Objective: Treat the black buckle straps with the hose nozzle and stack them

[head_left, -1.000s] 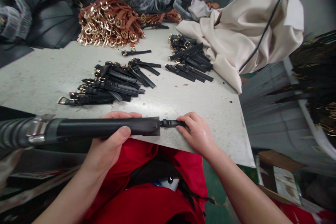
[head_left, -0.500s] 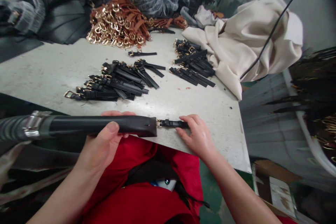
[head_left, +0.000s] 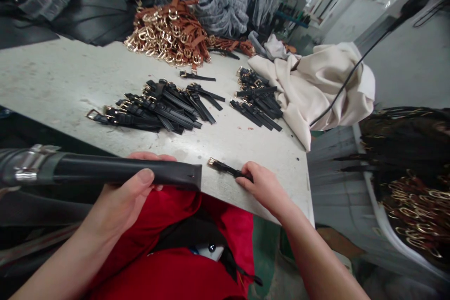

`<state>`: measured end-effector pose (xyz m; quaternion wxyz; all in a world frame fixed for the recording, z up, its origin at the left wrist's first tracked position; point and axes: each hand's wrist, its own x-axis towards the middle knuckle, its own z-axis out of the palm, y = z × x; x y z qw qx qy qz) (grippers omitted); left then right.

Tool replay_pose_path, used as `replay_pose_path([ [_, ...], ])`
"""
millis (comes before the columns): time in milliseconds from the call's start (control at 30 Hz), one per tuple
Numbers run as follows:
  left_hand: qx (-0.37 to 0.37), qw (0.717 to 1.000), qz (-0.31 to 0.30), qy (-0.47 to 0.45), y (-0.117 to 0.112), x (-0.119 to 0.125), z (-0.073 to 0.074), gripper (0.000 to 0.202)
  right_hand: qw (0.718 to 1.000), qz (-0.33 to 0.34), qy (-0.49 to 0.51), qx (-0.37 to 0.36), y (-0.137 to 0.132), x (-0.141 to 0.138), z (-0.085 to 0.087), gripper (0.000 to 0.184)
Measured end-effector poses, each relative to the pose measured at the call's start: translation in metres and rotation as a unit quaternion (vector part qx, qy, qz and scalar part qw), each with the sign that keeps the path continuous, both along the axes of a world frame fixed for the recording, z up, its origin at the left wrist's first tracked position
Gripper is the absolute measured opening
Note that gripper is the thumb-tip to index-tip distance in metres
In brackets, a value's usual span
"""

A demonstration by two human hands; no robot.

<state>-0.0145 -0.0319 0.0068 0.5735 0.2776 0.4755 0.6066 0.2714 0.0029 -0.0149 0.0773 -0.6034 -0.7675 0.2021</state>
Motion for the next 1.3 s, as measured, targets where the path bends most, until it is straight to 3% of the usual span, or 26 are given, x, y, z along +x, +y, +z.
replay_pose_path([
  [300, 0.006, 1.0, 0.004, 0.001, -0.005, -0.009, 0.001, 0.031, 0.987, -0.019, 0.135, -0.089, -0.007, 0.002, 0.003, 0.02],
  [400, 0.0, 1.0, 0.001, -0.013, -0.006, -0.011, 0.0, 0.031, 0.982, -0.033, 0.102, -0.154, -0.007, 0.001, 0.01, 0.021],
  [467, 0.003, 1.0, -0.008, -0.029, -0.006, -0.012, -0.002, 0.03, 0.989, -0.039, 0.027, -0.137, -0.007, 0.0, 0.015, 0.021],
  [567, 0.016, 0.999, -0.021, -0.044, -0.007, -0.012, -0.002, 0.029, 0.996, -0.02, -0.069, -0.049, -0.006, -0.004, 0.021, 0.022],
  [867, 0.015, 0.996, -0.056, -0.067, -0.013, -0.012, 0.002, 0.031, 0.989, -0.028, -0.144, -0.006, 0.015, -0.041, 0.017, 0.033],
  [1000, 0.013, 0.996, -0.065, -0.063, -0.015, -0.013, 0.003, 0.03, 0.995, -0.066, -0.064, -0.039, 0.019, -0.047, 0.013, 0.016],
  [1133, 0.018, 0.996, -0.07, -0.056, -0.015, -0.015, 0.003, 0.031, 0.982, -0.121, 0.118, -0.087, 0.012, -0.044, 0.014, 0.015],
  [1200, 0.021, 0.995, -0.076, -0.059, -0.014, -0.016, 0.002, 0.029, 0.943, -0.131, 0.258, -0.163, 0.006, -0.045, 0.018, 0.02],
  [1300, 0.012, 0.995, -0.088, -0.053, -0.014, -0.017, 0.0, 0.031, 0.859, -0.119, 0.426, -0.26, -0.003, -0.05, 0.025, 0.031],
])
